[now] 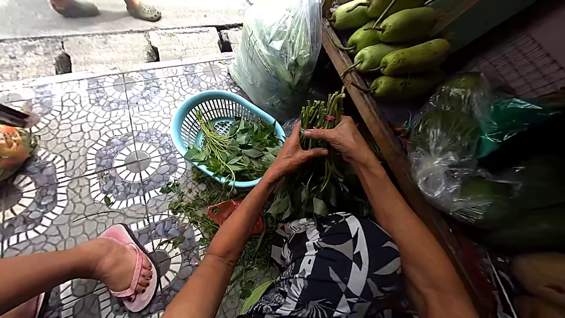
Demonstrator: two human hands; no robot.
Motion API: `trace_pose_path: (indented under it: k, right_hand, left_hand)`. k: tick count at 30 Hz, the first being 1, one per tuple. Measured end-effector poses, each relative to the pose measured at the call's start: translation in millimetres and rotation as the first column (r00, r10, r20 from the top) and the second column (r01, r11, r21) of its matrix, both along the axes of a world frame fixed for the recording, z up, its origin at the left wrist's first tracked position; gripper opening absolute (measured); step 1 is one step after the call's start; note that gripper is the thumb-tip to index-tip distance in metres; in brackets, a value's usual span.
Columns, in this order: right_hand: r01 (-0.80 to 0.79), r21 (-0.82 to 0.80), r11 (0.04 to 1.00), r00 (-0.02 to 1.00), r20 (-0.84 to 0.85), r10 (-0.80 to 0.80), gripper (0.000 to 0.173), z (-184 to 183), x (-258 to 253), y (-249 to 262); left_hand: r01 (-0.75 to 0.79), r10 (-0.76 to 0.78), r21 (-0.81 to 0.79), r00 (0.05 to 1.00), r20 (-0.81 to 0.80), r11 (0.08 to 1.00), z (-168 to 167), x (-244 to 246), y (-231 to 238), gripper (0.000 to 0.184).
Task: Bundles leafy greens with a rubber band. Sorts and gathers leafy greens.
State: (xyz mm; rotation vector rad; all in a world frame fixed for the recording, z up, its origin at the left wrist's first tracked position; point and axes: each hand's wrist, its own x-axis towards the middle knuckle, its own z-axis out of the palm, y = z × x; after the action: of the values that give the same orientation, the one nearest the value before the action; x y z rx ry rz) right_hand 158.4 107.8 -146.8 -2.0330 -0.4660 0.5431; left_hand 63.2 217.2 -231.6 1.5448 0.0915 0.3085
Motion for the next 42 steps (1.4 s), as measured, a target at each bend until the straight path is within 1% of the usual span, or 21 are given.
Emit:
trace_pose_path:
  k: [1,2,3,5,6,10,15,17,19,22,24,25,27,29,32,34,36,38,40,41,42]
  right_hand:
    - [-0.025,0.033,0.999,0.999,-0.028,0.026,0.065,-2.2,1.1,-1.1]
    - [-0.033,0.067,0.997,0.998,-0.053,0.037,0.073,-5.0,2.6,-2.3]
    - [-0.022,0.099,0.995,0.998,-0.063,0.028,0.072,-8.8,3.5,-3.1]
    - [0.008,0.139,0.990,0.998,-0.067,0.001,0.052,-13.7,2.8,-4.3]
    - [0.020,0.160,0.987,0.997,-0.077,-0.008,0.045,-15.3,3.4,-5.1]
    - [0.041,0.226,0.973,0.991,-0.137,-0.010,0.028,-19.2,8.7,-6.8]
    - [-0.023,0.217,0.976,0.988,-0.143,0.055,0.024,-10.8,12.9,-16.8]
    - [-0.047,0.177,0.983,0.986,-0.151,0.074,0.020,-5.0,14.3,-21.0]
    - [-0.074,0.118,0.990,0.979,-0.181,0.095,0.025,-2.3,12.3,-19.1]
    - [-0.028,0.040,0.999,0.982,-0.187,0.035,0.037,-8.0,4.4,-2.6]
    - [0.021,0.014,1.000,0.983,-0.183,-0.018,0.033,-13.3,4.2,1.8]
    - [0.046,0.000,0.999,0.983,-0.180,-0.045,0.030,-13.6,5.1,-0.7]
    - [0.088,-0.015,0.996,0.981,-0.175,-0.089,0.030,-9.2,8.1,-13.2]
    - [0.116,-0.023,0.993,0.977,-0.179,-0.119,0.028,0.5,10.0,-32.9]
    - [0.123,0.017,0.992,0.974,-0.193,-0.117,0.018,20.3,11.6,-62.6]
    - [0.119,0.030,0.992,0.977,-0.181,-0.112,0.016,33.1,12.1,-77.9]
    - [0.078,0.038,0.996,0.987,-0.147,-0.072,0.011,43.1,11.9,-89.2]
    - [0.050,0.039,0.998,0.992,-0.120,-0.045,0.009,47.6,11.0,-97.7]
    - [0.040,0.048,0.998,0.993,-0.113,-0.034,0.008,47.5,9.4,-102.8]
    - [0.035,0.048,0.998,0.993,-0.112,-0.030,0.008,46.2,9.2,-103.8]
    - [0.027,0.044,0.999,0.994,-0.112,-0.022,0.009,43.4,9.8,-103.8]
  left_hand:
    - [0.003,-0.001,-0.065,0.999,0.035,0.998,-8.1,9.4,3.6,0.083]
    - [0.025,-0.016,-0.131,0.998,0.063,0.991,-12.3,14.8,8.4,0.077]
    - [0.043,-0.029,-0.178,0.996,0.082,0.983,-13.8,17.5,13.2,0.069]
    - [0.065,-0.046,-0.231,0.995,0.089,0.971,-11.5,17.9,20.9,0.054]
    - [0.081,-0.062,-0.237,0.994,0.087,0.968,-9.4,17.2,24.5,0.050]
    - [0.132,-0.120,-0.204,0.990,0.071,0.970,-4.4,11.8,34.8,0.036]
    - [0.146,-0.135,-0.294,0.989,0.057,0.945,-15.9,12.3,51.5,0.030]
    - [0.132,-0.130,-0.314,0.991,0.028,0.940,-17.3,10.6,58.8,0.024]
    - [0.127,-0.135,-0.295,0.991,-0.007,0.947,-16.1,8.2,58.9,0.022]
    - [0.178,-0.187,-0.254,0.982,-0.011,0.951,-7.1,4.2,43.2,0.026]
    - [0.187,-0.196,-0.269,0.981,-0.007,0.945,-10.1,4.8,34.2,0.017]
    - [0.170,-0.181,-0.290,0.983,-0.013,0.942,-14.4,5.8,34.7,0.021]
    - [0.120,-0.128,-0.332,0.992,-0.004,0.936,-22.8,9.3,47.3,0.037]
    - [-0.015,-0.003,-0.402,0.999,-0.044,0.916,-27.3,10.4,66.4,0.043]
    - [-0.252,0.191,-0.485,0.966,-0.173,0.837,-26.7,7.8,104.3,0.043]
    - [-0.378,0.296,-0.493,0.925,-0.239,0.784,-29.5,6.8,132.1,0.040]
    - [-0.484,0.386,-0.474,0.874,-0.295,0.736,-35.5,7.1,162.0,0.038]
    - [-0.551,0.442,-0.494,0.834,-0.329,0.673,-45.5,6.1,194.4,0.038]
    - [-0.603,0.477,-0.497,0.798,-0.368,0.624,-58.5,2.2,226.4,0.042]
    - [-0.647,0.506,-0.457,0.762,-0.404,0.611,-64.7,-0.9,239.8,0.045]
    - [-0.710,0.549,-0.358,0.699,-0.458,0.606,-70.5,-4.5,251.4,0.047]
